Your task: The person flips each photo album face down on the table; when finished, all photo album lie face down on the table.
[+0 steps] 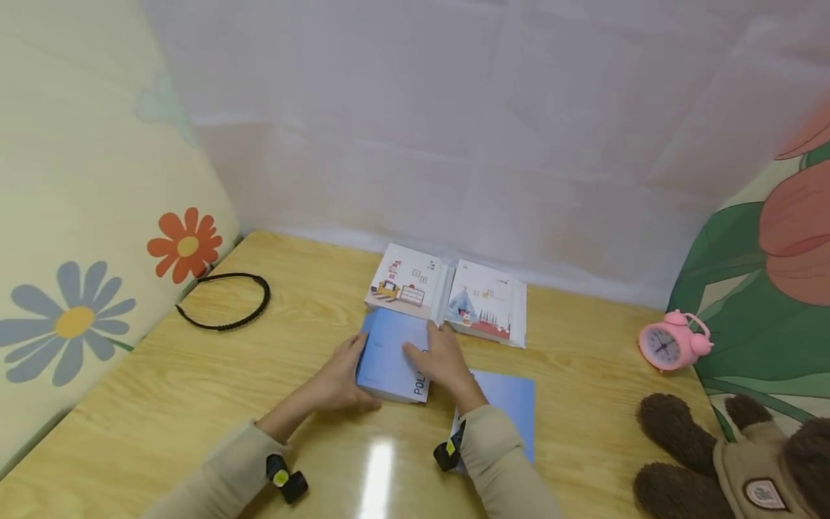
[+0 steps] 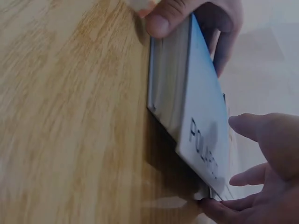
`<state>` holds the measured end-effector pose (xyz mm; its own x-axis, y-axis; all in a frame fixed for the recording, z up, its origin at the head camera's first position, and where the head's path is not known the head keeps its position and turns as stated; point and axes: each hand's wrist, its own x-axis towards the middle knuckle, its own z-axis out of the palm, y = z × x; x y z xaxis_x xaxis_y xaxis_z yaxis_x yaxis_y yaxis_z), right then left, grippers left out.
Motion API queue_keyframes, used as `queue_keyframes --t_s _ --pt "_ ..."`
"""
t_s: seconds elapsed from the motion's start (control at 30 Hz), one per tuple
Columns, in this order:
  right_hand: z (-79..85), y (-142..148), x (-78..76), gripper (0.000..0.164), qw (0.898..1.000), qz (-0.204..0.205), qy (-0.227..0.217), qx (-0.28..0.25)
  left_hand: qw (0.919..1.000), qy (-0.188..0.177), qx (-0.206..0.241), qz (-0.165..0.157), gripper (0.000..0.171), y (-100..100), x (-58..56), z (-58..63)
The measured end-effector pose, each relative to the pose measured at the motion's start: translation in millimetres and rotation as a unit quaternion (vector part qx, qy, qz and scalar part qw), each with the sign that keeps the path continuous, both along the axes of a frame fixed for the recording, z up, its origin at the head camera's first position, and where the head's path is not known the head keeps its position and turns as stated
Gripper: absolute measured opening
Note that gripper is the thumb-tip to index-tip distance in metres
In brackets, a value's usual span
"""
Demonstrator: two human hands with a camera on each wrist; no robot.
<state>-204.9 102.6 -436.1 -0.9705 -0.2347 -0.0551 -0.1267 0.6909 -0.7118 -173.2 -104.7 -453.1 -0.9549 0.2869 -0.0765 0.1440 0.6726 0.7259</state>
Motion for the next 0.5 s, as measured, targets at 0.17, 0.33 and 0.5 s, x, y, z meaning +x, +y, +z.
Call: queue_keyframes --t_s 0.17,0.33,0.5 --pt "-6.5 -7 -1.2 0.071 1.0 -0.019 0.019 0.0 0.9993 0.035 -0.001 0.009 0.12 4 2.3 -1.6" --pt "-4.5 -11 13.7 0.071 0.999 -0.041 0.005 -0.001 0.9978 0.065 0.01 -0.002 0.123 4 14.0 -1.0" --pt "-3.2 -11 35.4 0.071 0.999 -0.033 0.001 0.015 0.9971 0.074 0.018 -0.007 0.124 4 34.7 1.6"
